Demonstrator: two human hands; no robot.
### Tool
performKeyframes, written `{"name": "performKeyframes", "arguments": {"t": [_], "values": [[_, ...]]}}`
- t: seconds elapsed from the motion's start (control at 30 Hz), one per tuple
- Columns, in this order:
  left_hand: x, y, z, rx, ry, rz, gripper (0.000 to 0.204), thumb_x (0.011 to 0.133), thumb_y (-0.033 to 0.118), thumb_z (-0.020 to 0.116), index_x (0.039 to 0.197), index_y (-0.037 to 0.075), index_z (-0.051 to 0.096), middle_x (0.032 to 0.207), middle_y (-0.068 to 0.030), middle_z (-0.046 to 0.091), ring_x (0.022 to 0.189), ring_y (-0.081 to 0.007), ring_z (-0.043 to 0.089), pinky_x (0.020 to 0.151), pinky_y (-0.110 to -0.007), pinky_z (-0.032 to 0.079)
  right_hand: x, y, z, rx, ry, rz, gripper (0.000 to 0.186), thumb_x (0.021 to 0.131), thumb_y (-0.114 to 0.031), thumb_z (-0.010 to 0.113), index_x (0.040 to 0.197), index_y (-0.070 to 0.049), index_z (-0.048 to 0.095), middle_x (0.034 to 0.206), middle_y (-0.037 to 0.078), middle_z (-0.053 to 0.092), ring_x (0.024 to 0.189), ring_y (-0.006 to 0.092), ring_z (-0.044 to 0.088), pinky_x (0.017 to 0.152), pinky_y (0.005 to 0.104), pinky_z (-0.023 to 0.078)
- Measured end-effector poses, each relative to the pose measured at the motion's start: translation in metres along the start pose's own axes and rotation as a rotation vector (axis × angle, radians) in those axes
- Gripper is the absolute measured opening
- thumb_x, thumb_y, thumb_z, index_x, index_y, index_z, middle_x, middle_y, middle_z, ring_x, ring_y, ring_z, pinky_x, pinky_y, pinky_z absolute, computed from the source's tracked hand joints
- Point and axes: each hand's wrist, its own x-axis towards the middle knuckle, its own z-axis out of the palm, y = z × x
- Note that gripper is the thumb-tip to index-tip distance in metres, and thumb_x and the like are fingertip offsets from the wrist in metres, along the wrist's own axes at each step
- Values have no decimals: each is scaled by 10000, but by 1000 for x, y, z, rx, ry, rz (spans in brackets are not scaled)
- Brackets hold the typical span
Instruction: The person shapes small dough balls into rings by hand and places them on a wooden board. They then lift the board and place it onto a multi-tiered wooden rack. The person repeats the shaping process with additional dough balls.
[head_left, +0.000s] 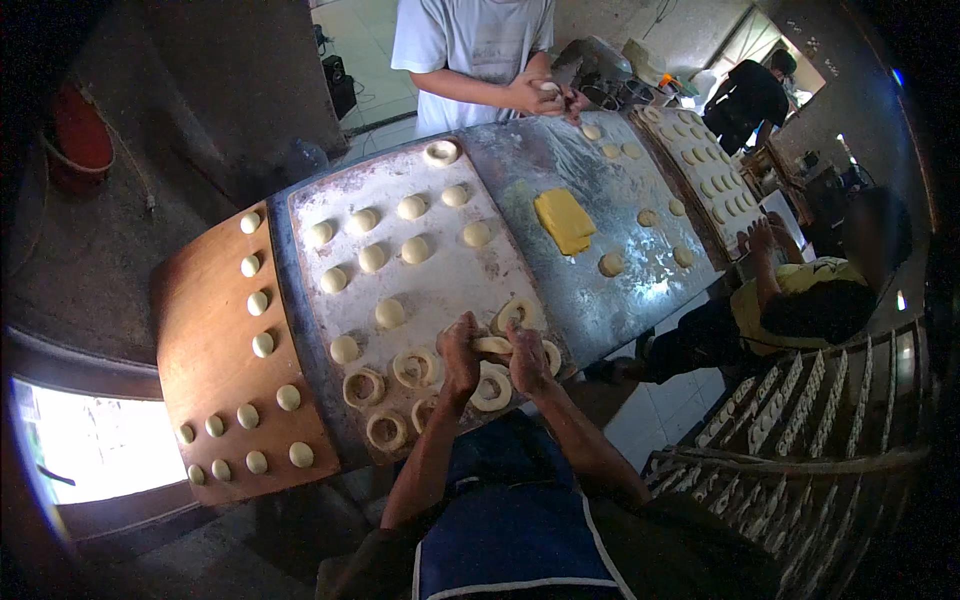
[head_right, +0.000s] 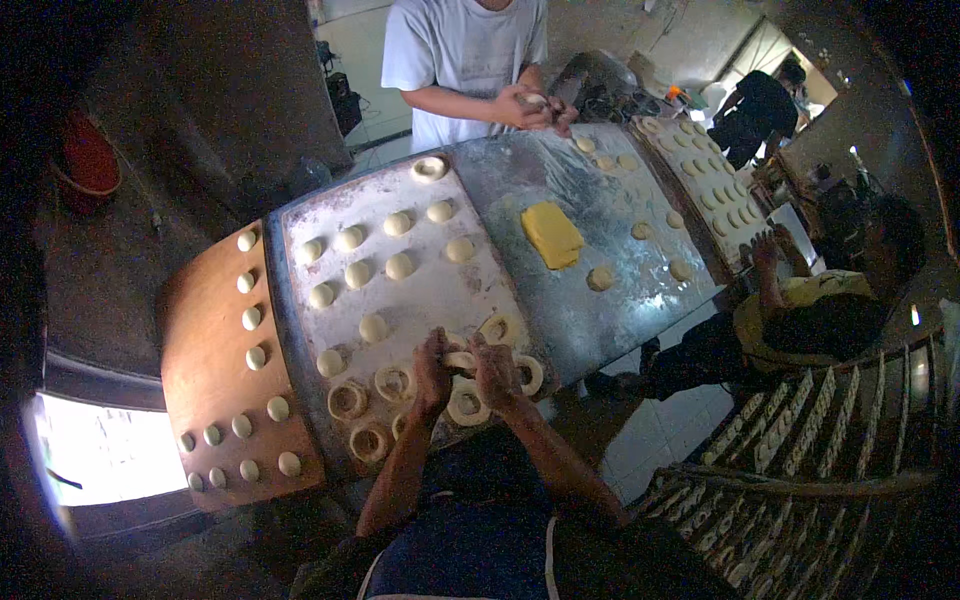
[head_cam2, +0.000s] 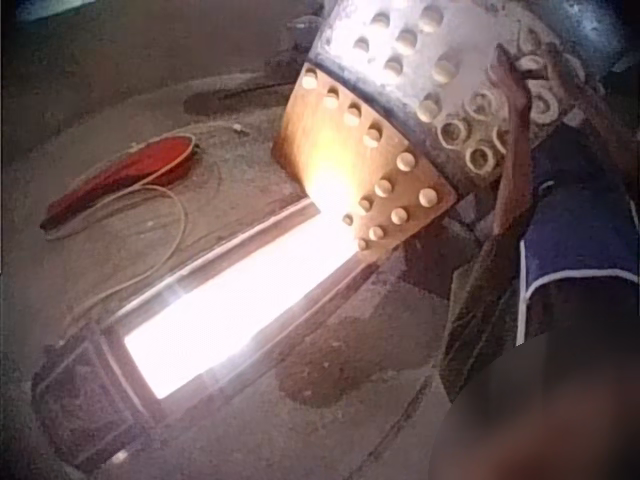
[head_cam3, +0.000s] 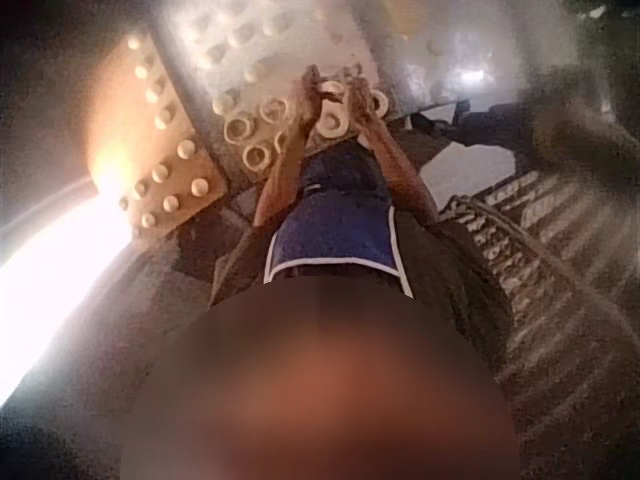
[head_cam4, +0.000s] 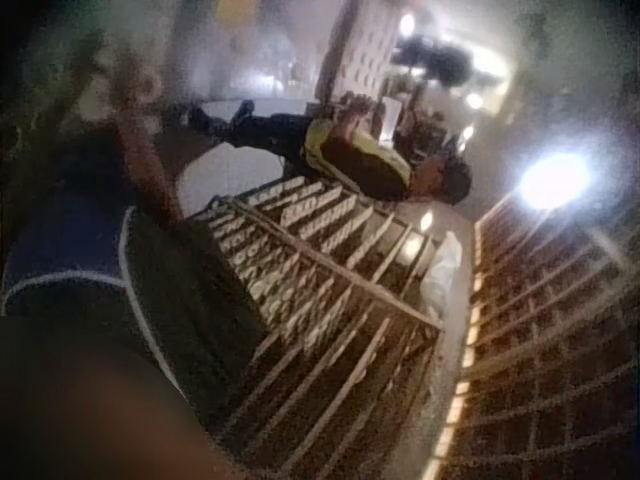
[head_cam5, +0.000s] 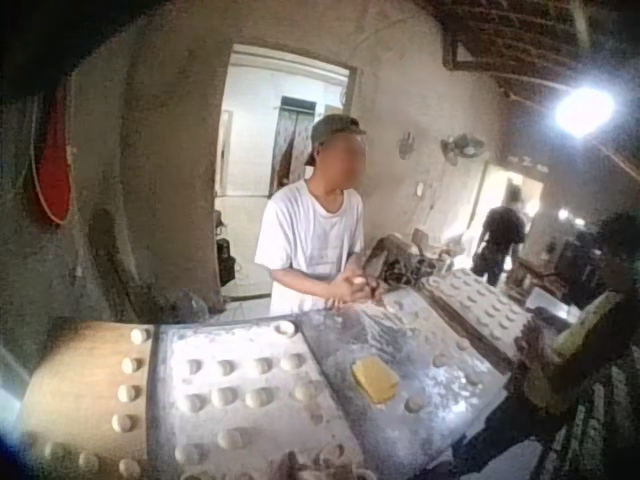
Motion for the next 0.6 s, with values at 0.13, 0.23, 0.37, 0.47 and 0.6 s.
{"name": "performKeyframes", "arguments": {"t": [0.13, 0.23, 0.37, 0.47, 0.6], "values": [[10, 7, 5, 468, -111, 303, 378, 972, 312, 395, 873, -24, 537, 694, -140, 605, 595, -300, 592, 511, -373, 477, 13, -9, -15, 127, -325, 320, 437, 869, -47, 557, 1284, 36, 450, 788, 199, 565, 621, 337, 515, 550, 466, 406], [17, 2, 14, -380, 26, -112, 371, 969, 281, 399, 867, -46, 542, 645, -153, 579, 567, -314, 578, 481, -400, 446, 24, -16, -21, 678, -12, 791, 380, 930, -359, 435, 895, 6, 531, 687, 108, 562, 595, 193, 496, 539, 378, 410], [24, -7, 18, 512, -140, 338, 318, 935, 223, 473, 1002, -80, 545, 753, -193, 617, 622, -339, 593, 652, -439, 474, 32, -2, -29, 283, -230, 417, 367, 855, -145, 581, 1159, 31, 478, 750, 155, 593, 616, 293, 523, 555, 435, 392], [25, -13, 27, 354, 70, 428, 334, 953, 284, 392, 771, 13, 463, 660, -60, 463, 574, -144, 473, 505, -349, 408, 32, 11, -35, 421, -208, 446, 359, 858, -155, 603, 1141, 55, 534, 773, 166, 613, 610, 284, 536, 560, 433, 400], [31, -27, 40, -65, 63, 103, 429, 970, 364, 378, 777, -11, 459, 640, -84, 433, 604, -168, 454, 553, -373, 399, 45, 9, -48, 361, -223, 528, 392, 896, -316, 528, 912, 65, 621, 700, 140, 611, 582, 196, 534, 565, 385, 424]]}}
